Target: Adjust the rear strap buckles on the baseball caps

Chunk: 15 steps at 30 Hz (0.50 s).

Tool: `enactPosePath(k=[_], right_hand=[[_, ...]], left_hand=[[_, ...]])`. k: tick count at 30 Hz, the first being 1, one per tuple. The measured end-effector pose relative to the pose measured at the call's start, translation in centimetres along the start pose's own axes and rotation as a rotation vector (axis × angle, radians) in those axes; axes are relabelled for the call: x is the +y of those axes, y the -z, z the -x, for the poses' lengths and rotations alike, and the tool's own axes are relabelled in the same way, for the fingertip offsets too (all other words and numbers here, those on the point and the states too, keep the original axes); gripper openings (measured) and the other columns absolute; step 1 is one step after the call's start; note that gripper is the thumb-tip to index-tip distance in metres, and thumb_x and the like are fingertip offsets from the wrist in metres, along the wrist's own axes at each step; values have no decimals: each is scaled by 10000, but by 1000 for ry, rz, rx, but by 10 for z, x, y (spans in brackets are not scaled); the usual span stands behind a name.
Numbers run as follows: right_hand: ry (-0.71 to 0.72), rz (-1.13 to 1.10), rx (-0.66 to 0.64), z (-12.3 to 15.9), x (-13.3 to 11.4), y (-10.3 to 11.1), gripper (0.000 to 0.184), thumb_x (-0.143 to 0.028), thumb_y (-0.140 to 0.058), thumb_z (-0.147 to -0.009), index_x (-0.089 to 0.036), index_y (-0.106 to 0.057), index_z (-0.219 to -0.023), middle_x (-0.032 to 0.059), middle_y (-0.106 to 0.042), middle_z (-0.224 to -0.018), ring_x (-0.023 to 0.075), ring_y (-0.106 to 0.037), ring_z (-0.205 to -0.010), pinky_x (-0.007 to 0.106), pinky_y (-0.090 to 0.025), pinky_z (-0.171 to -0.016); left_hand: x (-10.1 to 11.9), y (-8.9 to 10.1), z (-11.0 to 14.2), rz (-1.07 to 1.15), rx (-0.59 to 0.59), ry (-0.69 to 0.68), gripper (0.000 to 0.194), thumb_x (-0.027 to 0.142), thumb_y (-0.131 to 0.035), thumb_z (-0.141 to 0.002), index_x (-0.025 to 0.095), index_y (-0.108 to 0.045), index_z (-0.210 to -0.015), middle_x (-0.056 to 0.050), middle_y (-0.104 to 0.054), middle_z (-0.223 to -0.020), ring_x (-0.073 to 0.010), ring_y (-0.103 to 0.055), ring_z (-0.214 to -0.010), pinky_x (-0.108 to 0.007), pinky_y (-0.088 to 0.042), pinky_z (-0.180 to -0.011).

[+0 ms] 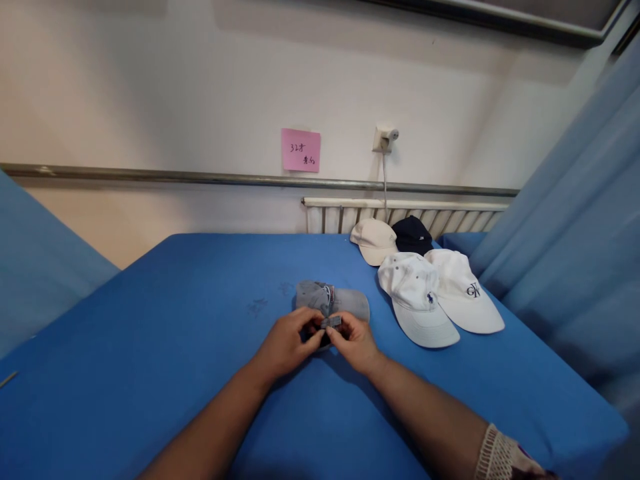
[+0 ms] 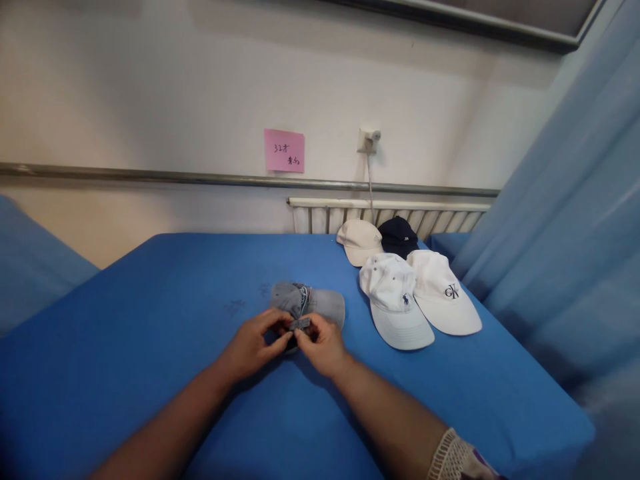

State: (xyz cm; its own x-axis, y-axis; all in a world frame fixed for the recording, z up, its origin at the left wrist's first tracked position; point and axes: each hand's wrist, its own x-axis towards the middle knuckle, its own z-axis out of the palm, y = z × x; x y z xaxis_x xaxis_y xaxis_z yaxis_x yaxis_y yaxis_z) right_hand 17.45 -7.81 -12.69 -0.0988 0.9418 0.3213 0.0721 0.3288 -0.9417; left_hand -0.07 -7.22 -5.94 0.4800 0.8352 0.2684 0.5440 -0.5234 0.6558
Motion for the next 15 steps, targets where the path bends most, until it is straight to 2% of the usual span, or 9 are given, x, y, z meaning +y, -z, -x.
enactPosePath(k=[5, 9, 11, 15], right_hand=[[56, 165, -10, 4, -6, 1, 109, -254, -613, -823, -200, -668, -901, -2, -666, -747, 133, -607, -653, 231, -507, -622], [48, 142, -28, 4, -6, 0, 140, -265, -626, -817, -204, -655, -940, -17, -655, -717, 126, -596, -617, 230, -493, -599], [29, 123, -32, 4, -4, -1, 147, -275, -628, -816, -202, -650, -942, -22, -651, -693, 126, -593, -595, 229, -483, -578], [29, 179, 11, 3, -3, 2, 140, -254, -622, -811, -188, -660, -928, -4, -663, -711, 140, -603, -620, 243, -475, -587]], left_hand=[[2, -3, 2, -183, 20, -4, 92, 253, -567, -827, 207, -635, -869, -23, -685, -806, -174, -626, -727, -288, -472, -679], [-10, -12, -1, 79, 133, 150, 51, 237, -553, -800, 188, -569, -800, -7, -646, -731, -156, -611, -665, -275, -477, -633], [-14, -15, -2, 208, 147, 205, 61, 236, -546, -801, 179, -561, -819, -9, -637, -731, -154, -615, -662, -270, -486, -615], [-8, -13, 0, 94, 57, 116, 183, 240, -530, -849, 191, -630, -994, -24, -666, -844, -176, -629, -760, -313, -492, -706]])
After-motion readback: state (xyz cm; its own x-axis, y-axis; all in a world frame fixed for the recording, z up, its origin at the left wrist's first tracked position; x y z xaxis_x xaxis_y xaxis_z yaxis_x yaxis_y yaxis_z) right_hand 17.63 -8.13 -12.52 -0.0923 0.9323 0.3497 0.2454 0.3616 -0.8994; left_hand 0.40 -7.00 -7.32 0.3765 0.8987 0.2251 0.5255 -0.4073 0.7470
